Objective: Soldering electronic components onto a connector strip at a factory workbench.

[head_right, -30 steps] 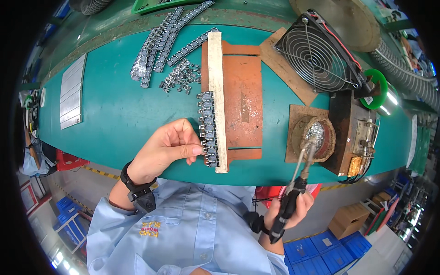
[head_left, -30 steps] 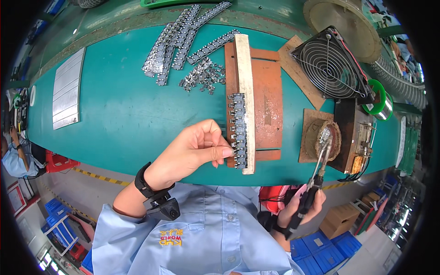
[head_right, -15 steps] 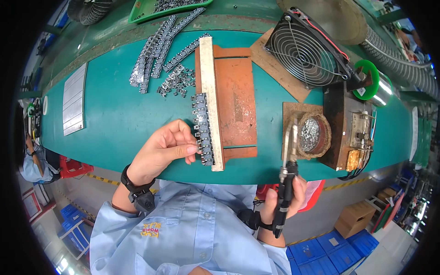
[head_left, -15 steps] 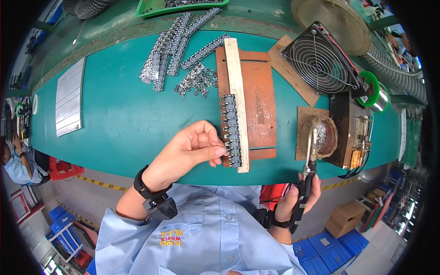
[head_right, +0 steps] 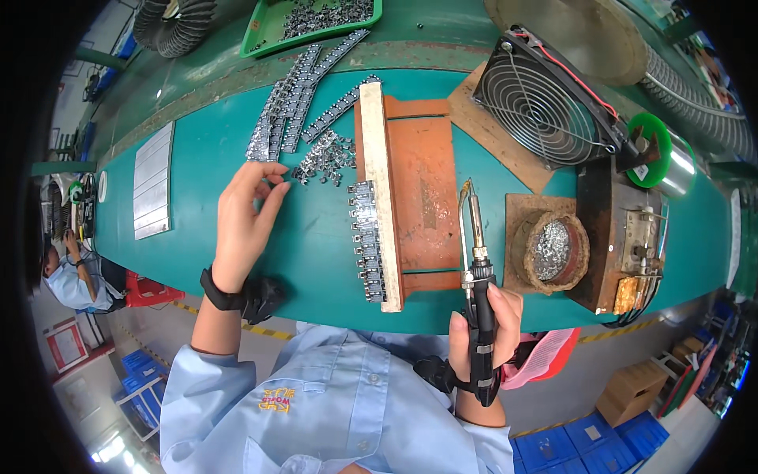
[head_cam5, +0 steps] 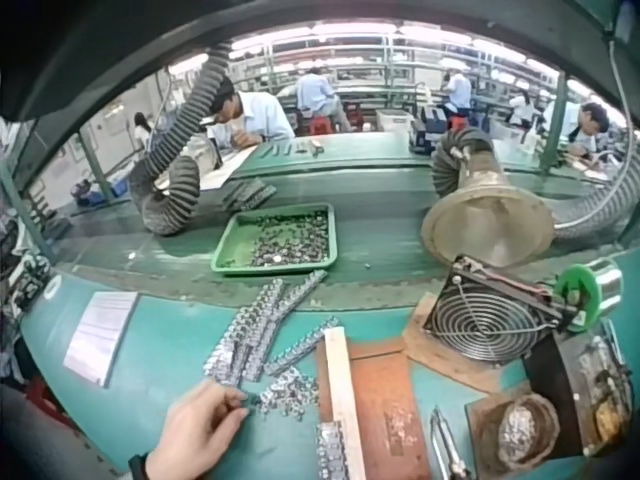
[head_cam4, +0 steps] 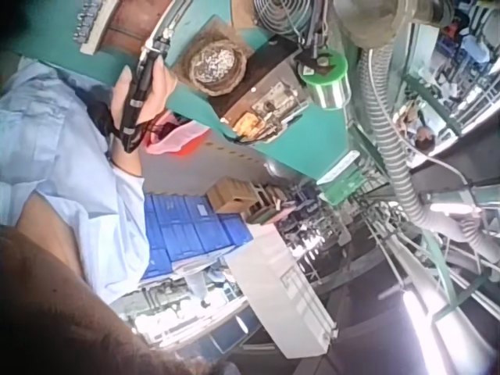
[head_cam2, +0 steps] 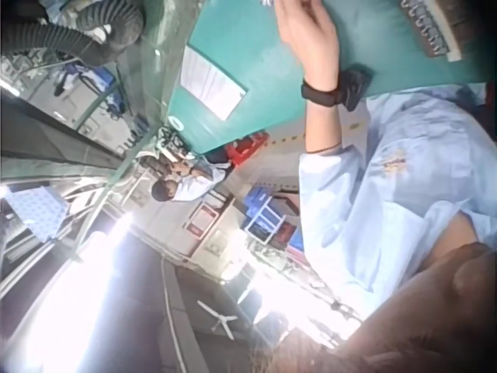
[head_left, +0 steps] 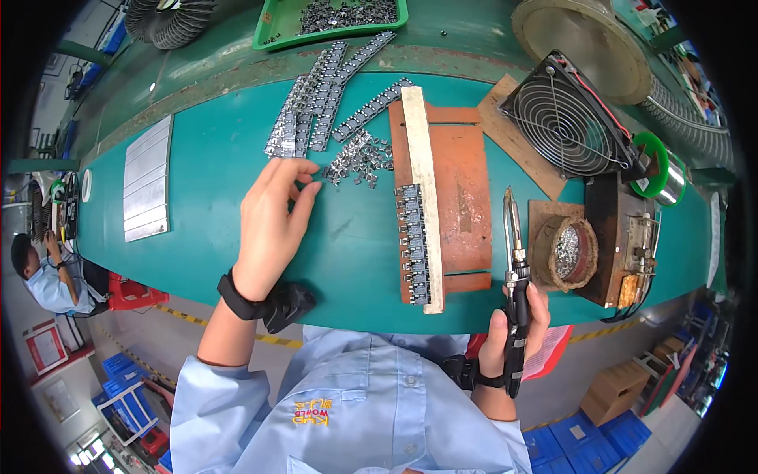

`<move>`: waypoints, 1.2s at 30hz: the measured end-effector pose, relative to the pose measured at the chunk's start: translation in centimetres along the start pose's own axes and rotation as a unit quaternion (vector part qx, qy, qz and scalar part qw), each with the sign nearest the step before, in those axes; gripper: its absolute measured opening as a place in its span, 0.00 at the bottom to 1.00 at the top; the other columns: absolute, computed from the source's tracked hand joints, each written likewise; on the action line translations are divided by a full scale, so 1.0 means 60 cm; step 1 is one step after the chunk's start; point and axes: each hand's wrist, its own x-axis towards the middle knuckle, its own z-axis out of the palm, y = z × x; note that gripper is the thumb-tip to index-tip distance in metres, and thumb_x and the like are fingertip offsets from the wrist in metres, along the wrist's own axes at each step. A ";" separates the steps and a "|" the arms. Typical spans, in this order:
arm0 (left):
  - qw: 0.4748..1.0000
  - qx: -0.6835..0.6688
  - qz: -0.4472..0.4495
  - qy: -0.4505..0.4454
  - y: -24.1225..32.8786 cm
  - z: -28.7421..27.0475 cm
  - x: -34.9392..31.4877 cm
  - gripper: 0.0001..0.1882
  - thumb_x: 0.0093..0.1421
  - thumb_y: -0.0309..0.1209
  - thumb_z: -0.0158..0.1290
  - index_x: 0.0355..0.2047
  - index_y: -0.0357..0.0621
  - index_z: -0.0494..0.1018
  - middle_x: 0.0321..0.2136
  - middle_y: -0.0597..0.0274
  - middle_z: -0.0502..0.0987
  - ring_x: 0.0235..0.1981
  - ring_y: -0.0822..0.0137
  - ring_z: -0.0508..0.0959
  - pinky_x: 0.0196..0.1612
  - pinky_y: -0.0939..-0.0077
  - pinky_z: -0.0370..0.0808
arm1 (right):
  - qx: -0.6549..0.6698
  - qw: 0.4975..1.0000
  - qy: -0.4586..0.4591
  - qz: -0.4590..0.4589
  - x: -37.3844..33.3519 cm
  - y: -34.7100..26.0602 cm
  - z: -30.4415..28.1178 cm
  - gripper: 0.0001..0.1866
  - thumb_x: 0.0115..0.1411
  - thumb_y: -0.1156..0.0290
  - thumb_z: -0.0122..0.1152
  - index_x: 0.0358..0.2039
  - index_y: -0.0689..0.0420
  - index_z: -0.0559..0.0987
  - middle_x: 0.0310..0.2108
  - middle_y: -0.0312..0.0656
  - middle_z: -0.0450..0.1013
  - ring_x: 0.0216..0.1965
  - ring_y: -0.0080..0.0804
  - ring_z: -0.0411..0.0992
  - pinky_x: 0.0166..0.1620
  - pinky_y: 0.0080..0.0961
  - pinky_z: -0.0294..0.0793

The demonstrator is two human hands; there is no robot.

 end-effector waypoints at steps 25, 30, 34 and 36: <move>0.863 -0.454 -0.080 -0.205 0.051 -0.028 -0.099 0.07 0.53 0.20 0.51 0.34 0.34 0.72 0.28 0.58 0.74 0.27 0.73 0.73 0.30 0.81 0.70 | -0.004 1.000 0.010 0.005 -0.006 -0.003 0.002 0.23 0.53 0.71 0.53 0.49 0.64 0.62 0.45 0.47 0.62 0.42 0.33 0.67 0.48 0.29 0.64; 0.793 -0.540 -0.141 -0.243 0.054 -0.009 -0.109 0.05 0.55 0.23 0.50 0.32 0.35 0.69 0.29 0.55 0.71 0.25 0.71 0.72 0.28 0.80 0.70 | 0.009 1.000 0.013 0.009 -0.006 -0.002 0.002 0.23 0.53 0.70 0.53 0.49 0.64 0.62 0.44 0.47 0.62 0.42 0.34 0.67 0.48 0.29 0.64; 0.744 -0.580 -0.188 -0.275 0.049 0.008 -0.113 0.05 0.56 0.23 0.50 0.32 0.36 0.68 0.30 0.57 0.72 0.25 0.72 0.72 0.29 0.81 0.70 | 0.012 1.000 0.008 0.005 -0.005 -0.001 0.000 0.24 0.53 0.70 0.54 0.49 0.64 0.62 0.43 0.47 0.62 0.42 0.35 0.67 0.48 0.29 0.64; 0.729 -0.593 -0.200 -0.277 0.046 0.019 -0.112 0.05 0.56 0.21 0.49 0.34 0.36 0.67 0.31 0.60 0.72 0.27 0.75 0.72 0.31 0.83 0.70 | 0.012 1.000 0.008 0.005 -0.004 0.000 -0.001 0.24 0.52 0.70 0.54 0.48 0.64 0.62 0.43 0.47 0.62 0.42 0.35 0.67 0.47 0.29 0.64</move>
